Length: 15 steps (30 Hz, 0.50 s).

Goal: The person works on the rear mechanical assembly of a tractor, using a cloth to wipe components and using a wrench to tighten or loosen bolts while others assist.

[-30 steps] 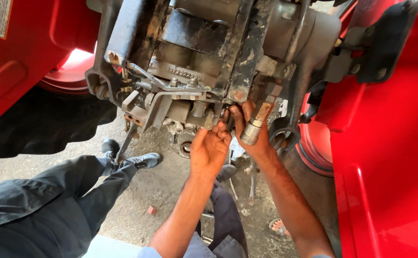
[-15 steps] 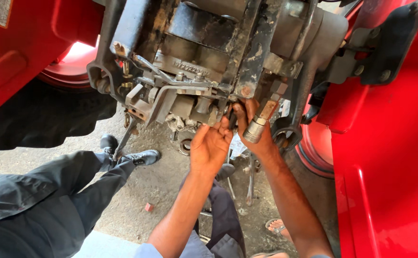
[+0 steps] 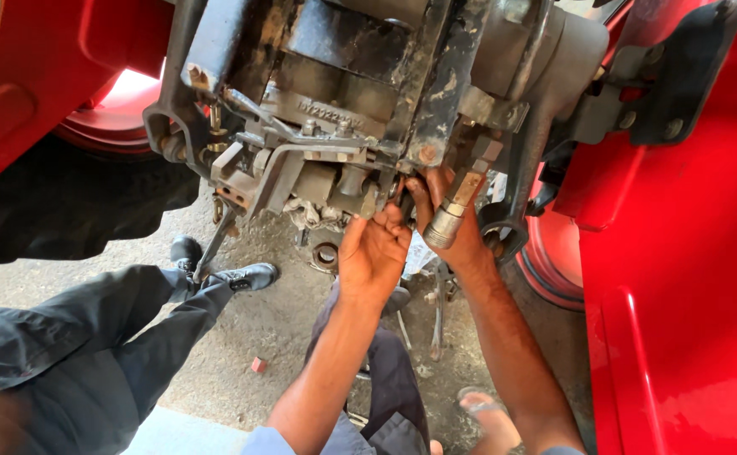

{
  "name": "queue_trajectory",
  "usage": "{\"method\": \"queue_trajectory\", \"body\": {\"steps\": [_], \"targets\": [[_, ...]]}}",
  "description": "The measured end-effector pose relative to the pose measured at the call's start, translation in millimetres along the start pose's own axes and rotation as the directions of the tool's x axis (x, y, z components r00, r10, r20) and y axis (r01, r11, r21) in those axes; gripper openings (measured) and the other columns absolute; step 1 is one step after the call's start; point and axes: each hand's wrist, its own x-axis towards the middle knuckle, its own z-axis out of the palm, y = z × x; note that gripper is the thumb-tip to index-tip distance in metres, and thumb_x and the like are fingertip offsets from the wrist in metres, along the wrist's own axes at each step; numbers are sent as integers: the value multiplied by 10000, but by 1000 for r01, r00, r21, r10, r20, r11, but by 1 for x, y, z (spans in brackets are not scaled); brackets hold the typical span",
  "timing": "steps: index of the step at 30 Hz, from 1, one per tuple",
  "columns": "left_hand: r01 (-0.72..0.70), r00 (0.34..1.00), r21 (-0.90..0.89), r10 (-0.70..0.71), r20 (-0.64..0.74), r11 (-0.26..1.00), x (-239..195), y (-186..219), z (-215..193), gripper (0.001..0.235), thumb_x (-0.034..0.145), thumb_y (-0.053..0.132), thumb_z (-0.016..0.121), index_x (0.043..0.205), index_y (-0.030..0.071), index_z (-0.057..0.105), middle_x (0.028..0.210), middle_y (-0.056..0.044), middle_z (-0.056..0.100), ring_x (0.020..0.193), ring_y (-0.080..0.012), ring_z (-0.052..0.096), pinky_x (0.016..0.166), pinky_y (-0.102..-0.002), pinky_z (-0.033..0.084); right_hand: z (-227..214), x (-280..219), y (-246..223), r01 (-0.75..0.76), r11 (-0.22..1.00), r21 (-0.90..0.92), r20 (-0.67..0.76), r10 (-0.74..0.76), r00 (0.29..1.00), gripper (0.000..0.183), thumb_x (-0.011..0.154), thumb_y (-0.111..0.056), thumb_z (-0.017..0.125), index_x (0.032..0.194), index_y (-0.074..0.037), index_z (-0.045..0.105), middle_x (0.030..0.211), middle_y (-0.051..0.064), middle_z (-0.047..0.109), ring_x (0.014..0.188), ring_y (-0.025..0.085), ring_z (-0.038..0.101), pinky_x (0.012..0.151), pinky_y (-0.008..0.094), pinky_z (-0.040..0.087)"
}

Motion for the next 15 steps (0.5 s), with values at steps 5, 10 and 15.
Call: {"method": "queue_trajectory", "body": {"steps": [5, 10, 15], "targets": [[45, 999, 169, -39, -38, 985, 1, 12, 0, 336, 1041, 210, 625, 1341, 59, 618, 1383, -133, 667, 1176, -212, 682, 803, -315, 511, 3, 0, -1, -132, 980, 152, 69, 122, 990, 103, 1070, -18, 585, 992, -6, 518, 828, 143, 511, 718, 288, 528, 644, 436, 418], [40, 999, 254, -43, 6, 967, -4, 17, 0, 329, 1048, 208, 621, 1357, 97, 606, 1433, -132, 634, 1205, -213, 668, 780, -308, 503, 3, 0, -4, -196, 956, 217, 101, 178, 979, 189, 1103, -84, 550, 937, -15, 490, 791, 132, 495, 689, 257, 511, 630, 415, 415], [42, 999, 251, -45, 8, 967, -3, 16, -2, 345, 1055, 222, 618, 1372, 86, 596, 1459, -139, 618, 1196, -213, 665, 782, -304, 501, 6, 0, -1, -202, 949, 241, 75, 190, 979, 214, 1122, -117, 539, 939, -11, 506, 783, 132, 476, 693, 245, 487, 642, 399, 419]]}}
